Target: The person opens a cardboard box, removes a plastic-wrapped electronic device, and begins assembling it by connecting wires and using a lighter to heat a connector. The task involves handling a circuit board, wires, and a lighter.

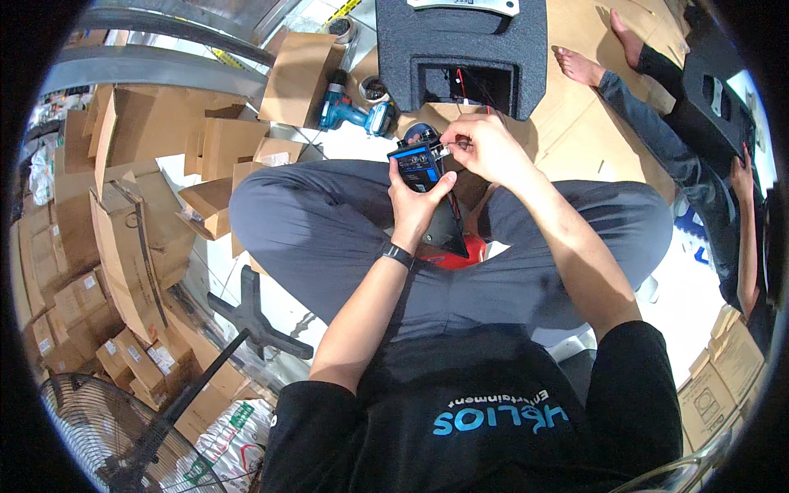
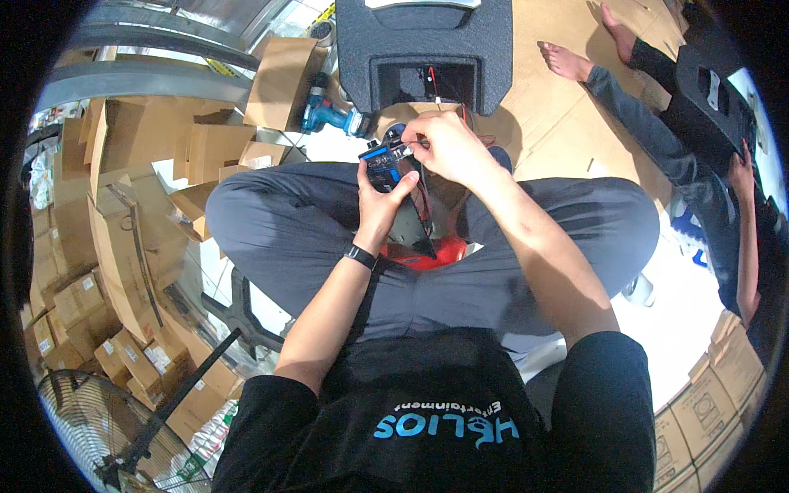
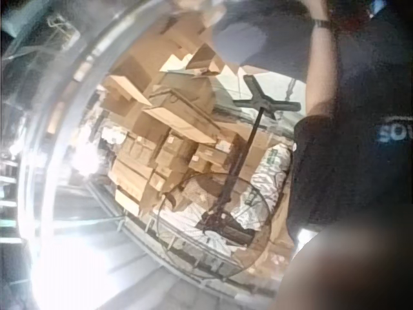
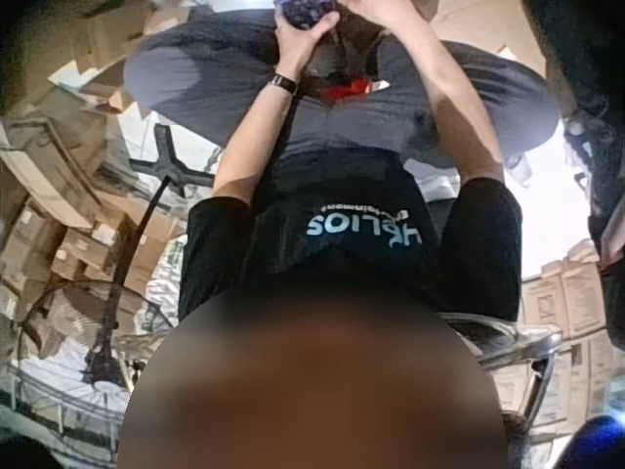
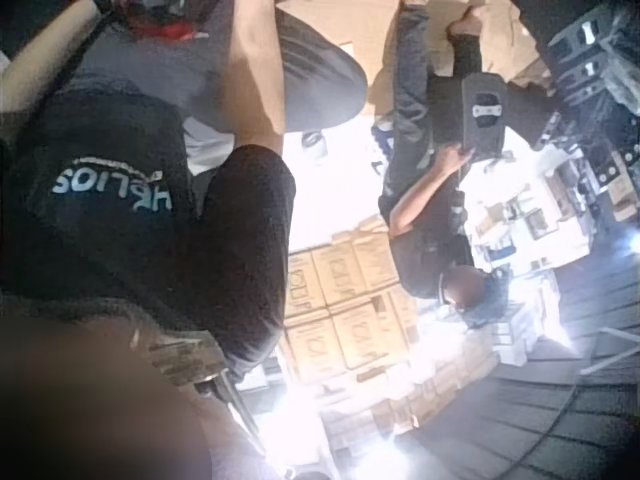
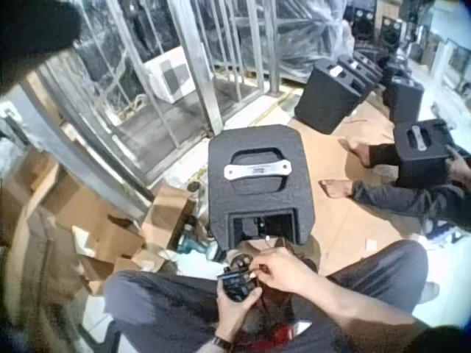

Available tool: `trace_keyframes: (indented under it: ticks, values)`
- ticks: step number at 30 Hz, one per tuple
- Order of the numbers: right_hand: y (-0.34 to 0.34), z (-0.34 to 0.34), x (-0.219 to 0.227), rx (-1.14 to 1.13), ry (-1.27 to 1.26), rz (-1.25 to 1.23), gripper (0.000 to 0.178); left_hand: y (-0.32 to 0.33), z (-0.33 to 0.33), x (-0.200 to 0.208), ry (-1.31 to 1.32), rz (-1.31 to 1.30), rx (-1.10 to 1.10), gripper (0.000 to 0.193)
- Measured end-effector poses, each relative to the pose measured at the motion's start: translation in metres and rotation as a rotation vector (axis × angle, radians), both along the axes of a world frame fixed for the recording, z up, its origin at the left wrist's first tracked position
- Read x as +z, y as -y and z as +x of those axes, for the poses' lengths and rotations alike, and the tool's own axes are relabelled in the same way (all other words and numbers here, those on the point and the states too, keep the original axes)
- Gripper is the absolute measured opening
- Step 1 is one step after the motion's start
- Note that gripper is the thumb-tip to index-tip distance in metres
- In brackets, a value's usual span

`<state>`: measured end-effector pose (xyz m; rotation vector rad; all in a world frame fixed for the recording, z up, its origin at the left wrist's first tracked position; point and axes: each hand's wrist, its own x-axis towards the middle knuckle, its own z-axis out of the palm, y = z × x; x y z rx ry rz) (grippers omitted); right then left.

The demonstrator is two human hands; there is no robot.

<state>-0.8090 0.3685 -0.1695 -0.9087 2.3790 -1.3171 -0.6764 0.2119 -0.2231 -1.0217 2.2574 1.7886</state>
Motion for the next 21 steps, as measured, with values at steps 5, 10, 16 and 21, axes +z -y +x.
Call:
trace_keyframes:
  ticks: [5, 10, 16, 21]
  values:
    - [-0.0032, 0.0001, 0.0019, -0.011, -0.057, 0.039, 0.014, -0.0031, 0.0001, 0.0022, -0.059, -0.076, -0.018, 0.136]
    - [-0.0035, 0.0033, 0.0043, 0.004, -0.147, 0.060, 0.016, -0.0029, 0.0019, 0.0023, -0.063, -0.028, -0.021, 0.136]
    - [-0.0045, 0.0059, 0.0047, 0.046, -0.225, 0.083, 0.016, -0.0026, 0.0022, 0.0038, -0.146, 0.010, -0.019, 0.133]
    - [-0.0050, 0.0083, 0.0016, 0.063, -0.253, 0.096, 0.014, -0.0024, 0.0044, 0.0002, -0.165, 0.111, -0.003, 0.132]
